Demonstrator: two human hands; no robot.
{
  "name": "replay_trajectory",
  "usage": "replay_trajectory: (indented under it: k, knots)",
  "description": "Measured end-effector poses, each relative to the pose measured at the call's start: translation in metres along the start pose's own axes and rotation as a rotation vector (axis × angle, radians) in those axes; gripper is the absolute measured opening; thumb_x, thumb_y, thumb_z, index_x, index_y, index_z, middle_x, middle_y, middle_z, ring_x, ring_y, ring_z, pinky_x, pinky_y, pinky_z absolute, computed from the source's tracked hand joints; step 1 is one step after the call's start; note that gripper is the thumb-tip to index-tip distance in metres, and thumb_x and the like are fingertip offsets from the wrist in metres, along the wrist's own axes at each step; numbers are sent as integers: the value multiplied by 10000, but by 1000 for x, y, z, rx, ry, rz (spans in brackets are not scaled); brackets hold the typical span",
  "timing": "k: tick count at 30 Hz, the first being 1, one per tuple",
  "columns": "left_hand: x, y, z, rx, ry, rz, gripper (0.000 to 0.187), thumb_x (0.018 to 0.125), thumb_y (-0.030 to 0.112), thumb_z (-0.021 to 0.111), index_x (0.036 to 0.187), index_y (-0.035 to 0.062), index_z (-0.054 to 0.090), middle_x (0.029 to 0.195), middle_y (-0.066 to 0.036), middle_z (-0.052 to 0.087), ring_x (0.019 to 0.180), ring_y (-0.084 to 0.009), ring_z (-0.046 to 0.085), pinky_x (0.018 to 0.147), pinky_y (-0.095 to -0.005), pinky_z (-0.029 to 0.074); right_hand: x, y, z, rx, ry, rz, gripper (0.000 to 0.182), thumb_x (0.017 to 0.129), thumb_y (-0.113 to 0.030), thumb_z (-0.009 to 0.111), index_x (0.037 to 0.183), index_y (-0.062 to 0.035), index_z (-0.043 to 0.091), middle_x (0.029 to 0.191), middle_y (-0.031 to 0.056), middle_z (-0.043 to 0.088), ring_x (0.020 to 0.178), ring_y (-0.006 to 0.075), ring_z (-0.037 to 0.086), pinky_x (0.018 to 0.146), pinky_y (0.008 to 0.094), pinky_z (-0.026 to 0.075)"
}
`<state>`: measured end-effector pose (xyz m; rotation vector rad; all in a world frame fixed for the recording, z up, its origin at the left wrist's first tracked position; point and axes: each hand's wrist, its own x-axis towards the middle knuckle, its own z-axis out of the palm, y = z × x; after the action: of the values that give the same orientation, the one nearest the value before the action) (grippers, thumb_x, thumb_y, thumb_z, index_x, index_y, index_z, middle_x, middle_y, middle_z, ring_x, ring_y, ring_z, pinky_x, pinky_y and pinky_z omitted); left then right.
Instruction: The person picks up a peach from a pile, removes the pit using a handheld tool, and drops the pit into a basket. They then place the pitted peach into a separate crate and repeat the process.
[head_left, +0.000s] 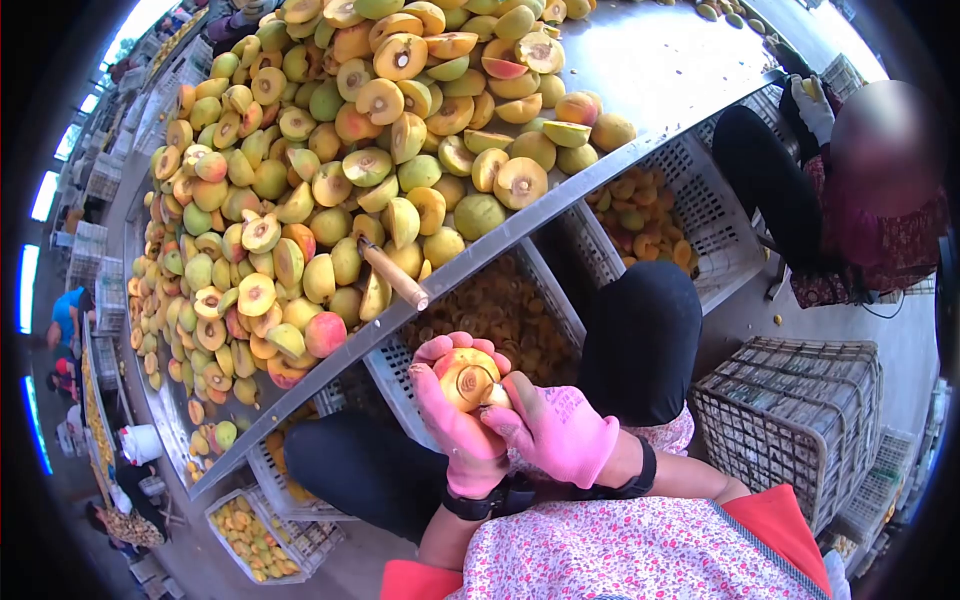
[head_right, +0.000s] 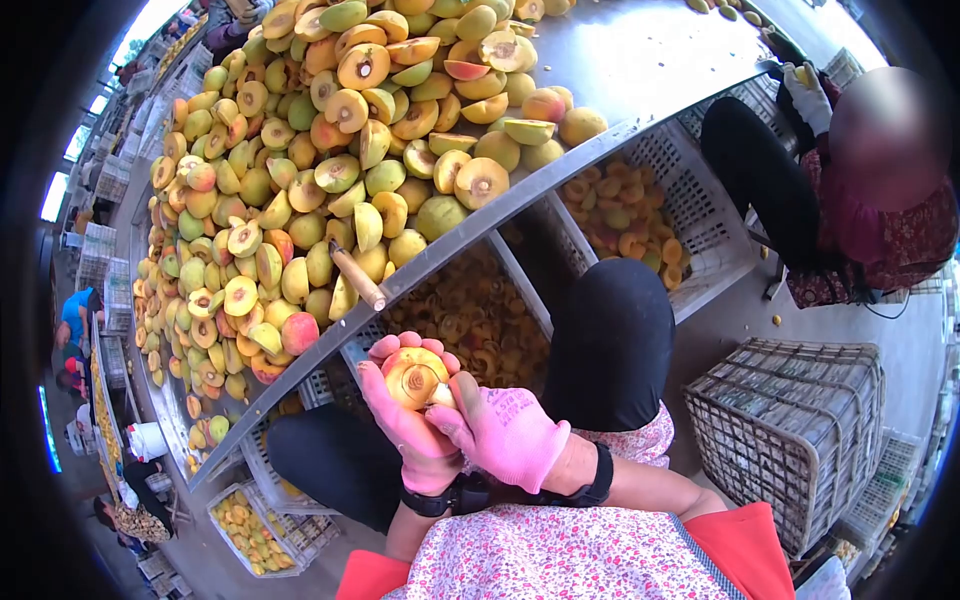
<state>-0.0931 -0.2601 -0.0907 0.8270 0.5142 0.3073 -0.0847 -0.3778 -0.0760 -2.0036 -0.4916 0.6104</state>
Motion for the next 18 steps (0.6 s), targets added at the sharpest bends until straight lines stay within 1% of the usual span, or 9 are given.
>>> replay_trajectory:
  k: [2,4,6,10,13,15,16,17,18]
  knots:
    - [-2,-1,1,32,46,34,444,1063,547,406,1154,132,534,1089,-55,607,937,-222,625,778,-379,568,0,3,5,20,-35,27,460,1049,-439,493,1130,14,507,741,208,681,697,402,689,612,469,538]
    - [0,-3,-7,44,32,29,456,1059,558,412,1153,128,531,1088,-57,603,932,-218,626,772,-369,571,1,3,7,40,-69,56,462,1053,-438,482,1132,16,508,743,207,685,697,401,691,623,470,542]
    - [0,-6,-9,53,20,23,468,1056,568,418,1152,124,529,1087,-58,600,927,-213,627,766,-359,573,2,2,8,145,-104,81,470,1057,-438,467,1147,21,507,743,205,689,712,393,698,641,461,549]
    - [0,-6,-13,127,38,39,509,1047,596,416,1147,109,526,1074,-64,595,898,-206,631,755,-341,574,4,8,9,173,-155,103,490,1058,-447,461,1149,31,512,737,201,690,719,385,702,656,457,555]
    - [2,-4,-9,181,26,66,541,1043,613,405,1140,94,523,1057,-72,596,874,-205,633,736,-336,573,4,10,11,176,-148,87,485,1058,-444,460,1154,28,520,759,215,688,738,403,698,667,468,554]
    - [0,-3,-11,192,31,89,559,1041,623,399,1134,85,521,1042,-78,599,854,-204,634,717,-335,571,4,7,10,199,-174,94,462,1061,-427,461,1119,23,547,807,247,683,785,427,689,696,470,547]
    - [1,-2,-15,202,-16,86,574,1038,632,390,1124,80,520,1023,-87,602,820,-205,634,689,-331,567,5,6,8,201,-177,90,462,1061,-427,461,1119,23,547,807,247,683,785,427,689,696,470,547]
    - [3,-1,-17,214,-64,81,589,1036,642,382,1114,75,519,1004,-95,605,787,-206,635,662,-327,563,5,6,6,282,-216,93,457,1060,-421,463,1097,24,559,831,261,679,808,437,682,712,472,541]
    - [4,-1,-20,217,-65,80,589,1036,642,382,1114,75,519,1004,-95,605,787,-206,635,662,-327,563,4,6,5,365,-254,101,453,1060,-415,466,1075,25,571,855,274,675,832,447,676,729,475,536]
